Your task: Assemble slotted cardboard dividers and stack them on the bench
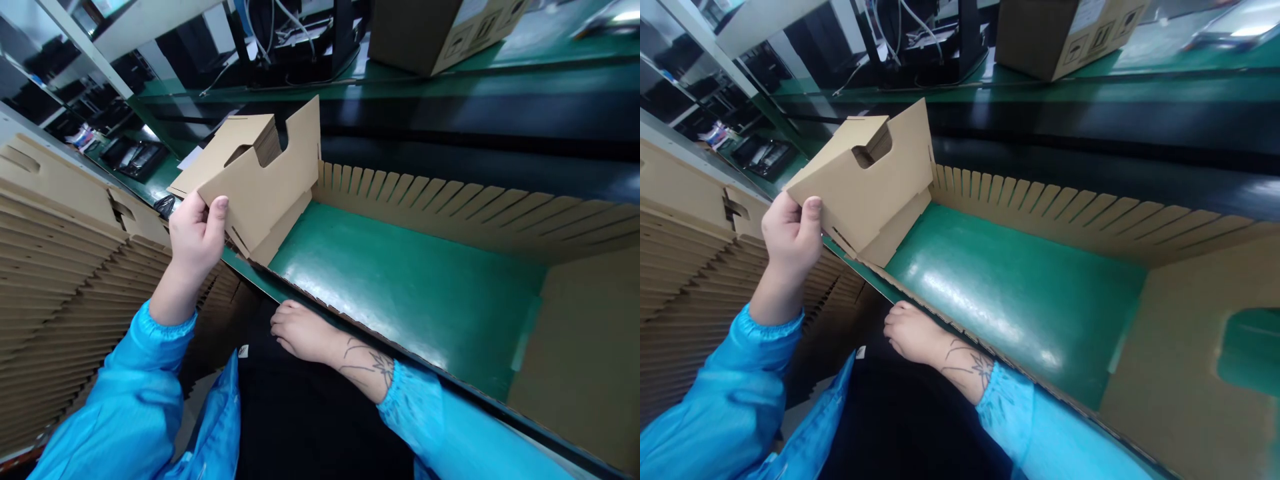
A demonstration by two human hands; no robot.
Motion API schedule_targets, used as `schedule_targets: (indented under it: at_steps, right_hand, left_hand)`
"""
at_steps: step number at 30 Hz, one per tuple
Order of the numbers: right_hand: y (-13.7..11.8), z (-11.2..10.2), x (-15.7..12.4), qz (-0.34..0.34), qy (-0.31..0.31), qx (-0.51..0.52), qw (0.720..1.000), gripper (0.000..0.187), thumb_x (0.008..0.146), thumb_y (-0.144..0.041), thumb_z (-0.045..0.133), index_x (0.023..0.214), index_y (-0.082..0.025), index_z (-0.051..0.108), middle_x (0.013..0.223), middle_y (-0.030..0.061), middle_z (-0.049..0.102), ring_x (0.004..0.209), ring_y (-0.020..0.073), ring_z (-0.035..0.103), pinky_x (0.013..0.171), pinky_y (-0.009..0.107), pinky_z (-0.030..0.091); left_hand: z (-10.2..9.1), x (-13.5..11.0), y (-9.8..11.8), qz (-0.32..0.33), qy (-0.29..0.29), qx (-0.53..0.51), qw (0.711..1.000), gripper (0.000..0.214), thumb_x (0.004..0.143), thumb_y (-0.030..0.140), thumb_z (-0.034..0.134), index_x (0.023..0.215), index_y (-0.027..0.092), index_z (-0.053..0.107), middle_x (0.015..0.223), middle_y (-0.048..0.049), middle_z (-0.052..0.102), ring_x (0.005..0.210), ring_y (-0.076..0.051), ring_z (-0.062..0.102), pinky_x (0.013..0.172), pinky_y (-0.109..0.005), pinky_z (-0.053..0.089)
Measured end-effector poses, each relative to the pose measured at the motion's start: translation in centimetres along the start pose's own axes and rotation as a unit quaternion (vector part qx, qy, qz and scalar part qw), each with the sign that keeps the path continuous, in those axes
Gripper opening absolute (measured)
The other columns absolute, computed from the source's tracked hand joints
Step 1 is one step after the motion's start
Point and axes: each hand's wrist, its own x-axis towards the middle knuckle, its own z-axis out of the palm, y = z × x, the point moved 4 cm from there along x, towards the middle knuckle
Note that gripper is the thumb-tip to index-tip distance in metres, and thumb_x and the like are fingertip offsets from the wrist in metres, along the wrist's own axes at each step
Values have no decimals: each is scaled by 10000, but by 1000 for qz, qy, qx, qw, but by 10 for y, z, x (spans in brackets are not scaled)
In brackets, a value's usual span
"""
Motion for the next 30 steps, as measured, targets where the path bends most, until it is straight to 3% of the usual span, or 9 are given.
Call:
schedule_targets:
  at_steps: [8,18,26,30]
  right_hand:
    - [3,4,1,-12,28,-1,1000,112,1050,-196,718,1018,-163,820,1054,76,791,1093,265,661,1206,439,462]
    - [2,3,1,-7,18,-9,1000,118,1057,-192,713,1032,-154,822,1052,69,787,1109,267,665,1222,435,444]
    - [1,4,2,0,7,-23,1000,122,1072,-207,716,1021,-157,815,1051,71,780,1109,270,658,1206,438,438]
    - [2,2,3,-2,5,-20,1000,140,1080,-197,696,1029,-153,818,1054,76,782,1106,270,660,1208,433,437]
  left_hand:
    - [7,-1,-1,18,33,5,999,559,1187,683,511,1193,188,770,1038,-71,796,1021,-233,791,986,-395,638]
    - [14,1,-7,9,53,4,999,608,1200,704,434,1261,194,761,1160,-103,796,1152,-264,809,1034,-420,638]
    - [14,-12,-5,-3,66,-22,998,511,1161,658,557,1161,193,766,1033,-75,760,1028,-250,768,964,-425,643]
    - [14,-24,1,-7,32,-66,997,421,1126,552,674,1384,224,734,968,-38,743,816,-178,697,786,-332,610]
